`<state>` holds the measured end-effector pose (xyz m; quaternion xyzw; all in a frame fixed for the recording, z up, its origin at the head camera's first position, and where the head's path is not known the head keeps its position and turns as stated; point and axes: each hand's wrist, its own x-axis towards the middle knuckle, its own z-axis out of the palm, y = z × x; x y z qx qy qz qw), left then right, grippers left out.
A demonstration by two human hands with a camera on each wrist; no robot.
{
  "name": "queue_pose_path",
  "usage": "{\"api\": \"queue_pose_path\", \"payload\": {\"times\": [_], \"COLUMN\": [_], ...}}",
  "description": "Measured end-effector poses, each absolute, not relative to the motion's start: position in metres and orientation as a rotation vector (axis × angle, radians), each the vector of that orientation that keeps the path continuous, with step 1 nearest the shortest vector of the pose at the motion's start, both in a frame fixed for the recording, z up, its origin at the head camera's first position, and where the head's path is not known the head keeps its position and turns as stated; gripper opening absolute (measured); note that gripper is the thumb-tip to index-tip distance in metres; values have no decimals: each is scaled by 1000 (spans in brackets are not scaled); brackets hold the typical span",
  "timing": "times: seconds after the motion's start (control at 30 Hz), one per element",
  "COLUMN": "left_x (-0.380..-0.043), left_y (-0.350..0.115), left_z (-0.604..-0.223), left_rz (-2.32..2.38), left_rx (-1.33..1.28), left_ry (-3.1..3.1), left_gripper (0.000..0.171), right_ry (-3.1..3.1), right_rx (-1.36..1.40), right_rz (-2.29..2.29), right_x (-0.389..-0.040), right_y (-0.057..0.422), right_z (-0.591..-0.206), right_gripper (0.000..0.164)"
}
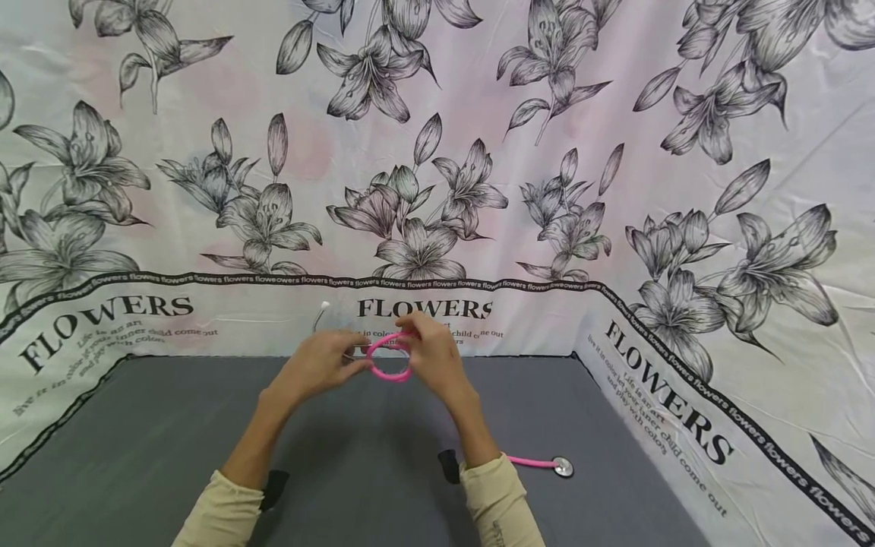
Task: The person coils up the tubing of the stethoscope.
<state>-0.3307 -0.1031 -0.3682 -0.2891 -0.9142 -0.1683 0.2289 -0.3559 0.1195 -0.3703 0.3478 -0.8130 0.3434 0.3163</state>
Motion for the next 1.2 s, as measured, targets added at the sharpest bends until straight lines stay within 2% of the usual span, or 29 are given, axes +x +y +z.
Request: {"api": "queue_pose_path", "payload": {"times": [0.2,0.4,0.67,1.2], "left_x": [-328,-328,-327,-326], "left_y": [-105,-106,-106,-103], "left_z": [-362,-359,-357,-360], "left_rz": [-667,-816,-945,-1149], "left_rx": [-893,-935,-880,-661], "left_ry": [-2455,-2360,-2313,-2245], "left_gripper": [29,23,33,34], "right_ry": [-2136,-2153,-2302,-2349], "right_rx": [824,860,941,1144], "right_rz": [1218,1513,1734,1861], "right_x": [-362,-370,-369,-363], "right_y": [131,136,126,106], "right_z": [-370,-373,-376,-381], "right_gripper": [16,9,20,32]}}
